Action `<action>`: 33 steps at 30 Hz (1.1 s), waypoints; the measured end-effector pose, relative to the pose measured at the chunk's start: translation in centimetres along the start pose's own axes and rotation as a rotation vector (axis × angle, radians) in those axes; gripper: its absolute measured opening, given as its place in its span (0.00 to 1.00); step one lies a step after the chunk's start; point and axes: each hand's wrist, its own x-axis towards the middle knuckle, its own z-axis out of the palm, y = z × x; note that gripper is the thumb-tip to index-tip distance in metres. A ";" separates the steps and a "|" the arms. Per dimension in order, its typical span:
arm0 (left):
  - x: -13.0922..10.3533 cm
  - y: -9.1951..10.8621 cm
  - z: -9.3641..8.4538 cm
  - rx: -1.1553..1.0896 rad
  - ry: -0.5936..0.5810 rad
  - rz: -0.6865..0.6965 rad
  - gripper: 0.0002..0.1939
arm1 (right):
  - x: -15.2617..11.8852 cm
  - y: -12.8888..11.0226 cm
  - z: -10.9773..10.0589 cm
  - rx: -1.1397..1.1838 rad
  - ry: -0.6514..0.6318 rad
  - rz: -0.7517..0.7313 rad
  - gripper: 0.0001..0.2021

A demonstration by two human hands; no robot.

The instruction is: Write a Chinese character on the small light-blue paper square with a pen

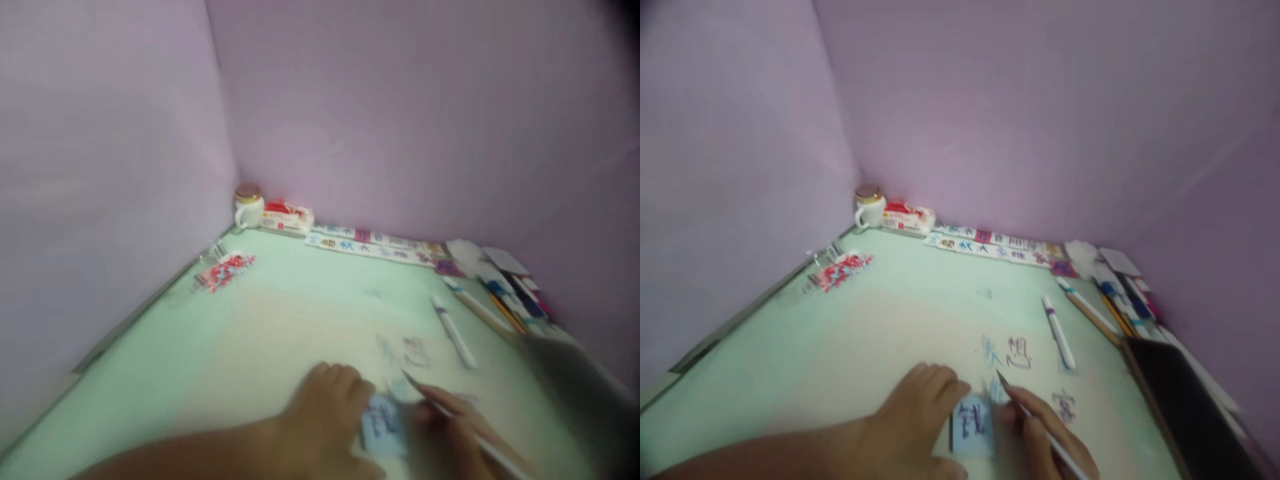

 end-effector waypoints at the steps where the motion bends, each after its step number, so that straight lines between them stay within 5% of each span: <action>1: -0.2 0.3 -0.6 -0.039 0.012 -0.022 0.34 | -0.4 -0.7 0.0 0.041 -0.004 -0.001 0.20; 5: 0.0 0.8 -2.0 -0.143 0.014 -0.036 0.22 | -1.1 -2.9 0.4 0.220 -0.029 -0.066 0.25; 12: 0.3 0.8 -1.7 -0.123 -0.001 -0.034 0.18 | -2.1 -5.0 1.0 0.221 -0.062 0.002 0.04; 16: 0.2 0.8 -1.8 -0.115 0.025 -0.017 0.19 | -2.7 -5.1 1.3 0.402 0.012 0.038 0.07; 24: 0.4 1.3 -1.6 -0.100 0.030 -0.028 0.18 | -3.0 -4.7 1.9 0.634 -0.062 0.188 0.12; 33: 0.4 0.9 -1.2 -0.099 0.079 0.007 0.22 | -2.8 -4.8 2.0 0.610 -0.056 0.147 0.12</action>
